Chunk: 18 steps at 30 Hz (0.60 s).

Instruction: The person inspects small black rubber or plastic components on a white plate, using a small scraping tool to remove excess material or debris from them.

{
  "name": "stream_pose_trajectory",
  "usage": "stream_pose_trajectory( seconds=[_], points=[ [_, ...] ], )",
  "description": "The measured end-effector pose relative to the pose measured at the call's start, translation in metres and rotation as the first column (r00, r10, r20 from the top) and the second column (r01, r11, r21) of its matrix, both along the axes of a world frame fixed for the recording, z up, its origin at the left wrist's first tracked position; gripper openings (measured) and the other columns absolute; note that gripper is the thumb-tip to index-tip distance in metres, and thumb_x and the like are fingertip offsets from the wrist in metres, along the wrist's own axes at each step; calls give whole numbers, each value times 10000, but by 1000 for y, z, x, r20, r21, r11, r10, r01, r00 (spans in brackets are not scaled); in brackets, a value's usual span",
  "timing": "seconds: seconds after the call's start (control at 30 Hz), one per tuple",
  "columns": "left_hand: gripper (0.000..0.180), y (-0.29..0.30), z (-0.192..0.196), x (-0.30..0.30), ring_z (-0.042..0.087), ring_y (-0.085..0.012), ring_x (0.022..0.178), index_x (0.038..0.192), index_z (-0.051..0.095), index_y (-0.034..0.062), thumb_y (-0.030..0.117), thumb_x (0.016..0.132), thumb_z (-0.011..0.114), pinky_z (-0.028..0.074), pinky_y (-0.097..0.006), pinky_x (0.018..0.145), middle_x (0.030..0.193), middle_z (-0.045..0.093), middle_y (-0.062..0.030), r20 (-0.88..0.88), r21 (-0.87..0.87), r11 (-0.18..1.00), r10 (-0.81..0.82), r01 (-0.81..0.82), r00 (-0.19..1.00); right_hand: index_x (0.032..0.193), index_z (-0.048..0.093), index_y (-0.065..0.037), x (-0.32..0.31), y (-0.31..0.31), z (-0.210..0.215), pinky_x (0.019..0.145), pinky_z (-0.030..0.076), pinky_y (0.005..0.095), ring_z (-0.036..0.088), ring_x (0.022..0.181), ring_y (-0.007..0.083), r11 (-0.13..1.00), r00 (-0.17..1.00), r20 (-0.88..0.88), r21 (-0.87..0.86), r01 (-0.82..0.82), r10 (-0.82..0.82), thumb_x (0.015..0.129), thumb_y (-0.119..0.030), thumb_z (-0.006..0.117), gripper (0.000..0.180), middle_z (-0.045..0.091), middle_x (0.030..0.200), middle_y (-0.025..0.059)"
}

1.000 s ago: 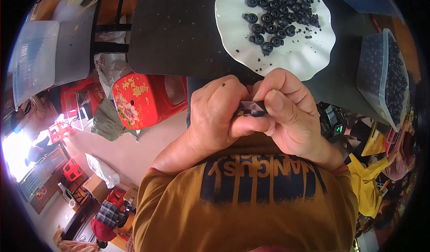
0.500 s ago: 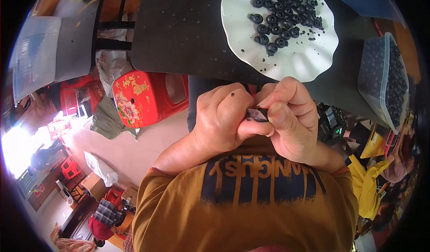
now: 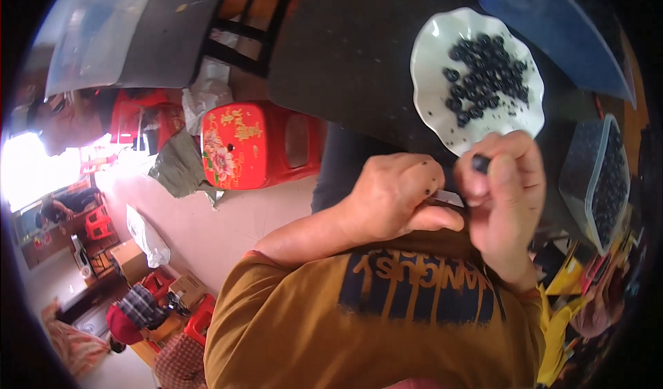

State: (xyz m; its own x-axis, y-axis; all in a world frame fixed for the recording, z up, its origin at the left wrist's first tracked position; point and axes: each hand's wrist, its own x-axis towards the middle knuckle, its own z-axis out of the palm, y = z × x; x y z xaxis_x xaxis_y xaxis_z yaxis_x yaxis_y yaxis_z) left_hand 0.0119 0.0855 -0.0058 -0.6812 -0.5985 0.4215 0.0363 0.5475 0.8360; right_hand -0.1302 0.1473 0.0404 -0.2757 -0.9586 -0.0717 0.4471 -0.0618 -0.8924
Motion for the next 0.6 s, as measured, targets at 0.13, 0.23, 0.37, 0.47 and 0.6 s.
stream_pose_trajectory(
  seconds=[0.13,0.23,0.37,0.47,0.6],
  points=[
    [390,13,0,5,511,-293,542,692,483,23,366,762,655,411,-352,480,589,483,-105,41,152,988,30,-36,999,915,479,-3,-16,-51,32,578,304,250,322,572,92,983,978,-171,-159,89,-116,891,-172,508,173,352,606,-18],
    [210,23,2,9,504,-164,562,723,495,13,151,821,620,399,-282,504,637,506,-81,132,395,916,14,-66,991,806,547,-8,-38,-107,58,532,348,227,437,532,118,872,799,-479,-477,111,-364,831,-146,588,146,487,642,34],
    [194,26,4,7,472,-152,554,745,502,14,144,816,627,399,-273,510,641,493,-83,156,444,894,-15,-57,988,1024,515,57,-34,-173,99,638,426,240,503,696,118,840,427,-728,-411,354,-536,859,-116,538,240,536,778,54],
    [139,30,1,15,443,-117,565,763,497,23,98,814,602,385,-256,513,656,466,-58,162,440,880,118,-179,980,1017,519,51,-35,-168,85,626,409,221,478,691,100,845,314,-785,-498,192,-534,852,-104,543,227,516,767,36],
    [98,29,-5,16,432,-98,581,770,494,32,53,806,582,384,-239,534,677,459,-26,235,484,844,129,-231,964,1007,495,61,-39,-106,56,575,399,209,462,631,85,902,338,-841,-426,68,-422,864,-110,523,225,510,759,48]
  ],
)
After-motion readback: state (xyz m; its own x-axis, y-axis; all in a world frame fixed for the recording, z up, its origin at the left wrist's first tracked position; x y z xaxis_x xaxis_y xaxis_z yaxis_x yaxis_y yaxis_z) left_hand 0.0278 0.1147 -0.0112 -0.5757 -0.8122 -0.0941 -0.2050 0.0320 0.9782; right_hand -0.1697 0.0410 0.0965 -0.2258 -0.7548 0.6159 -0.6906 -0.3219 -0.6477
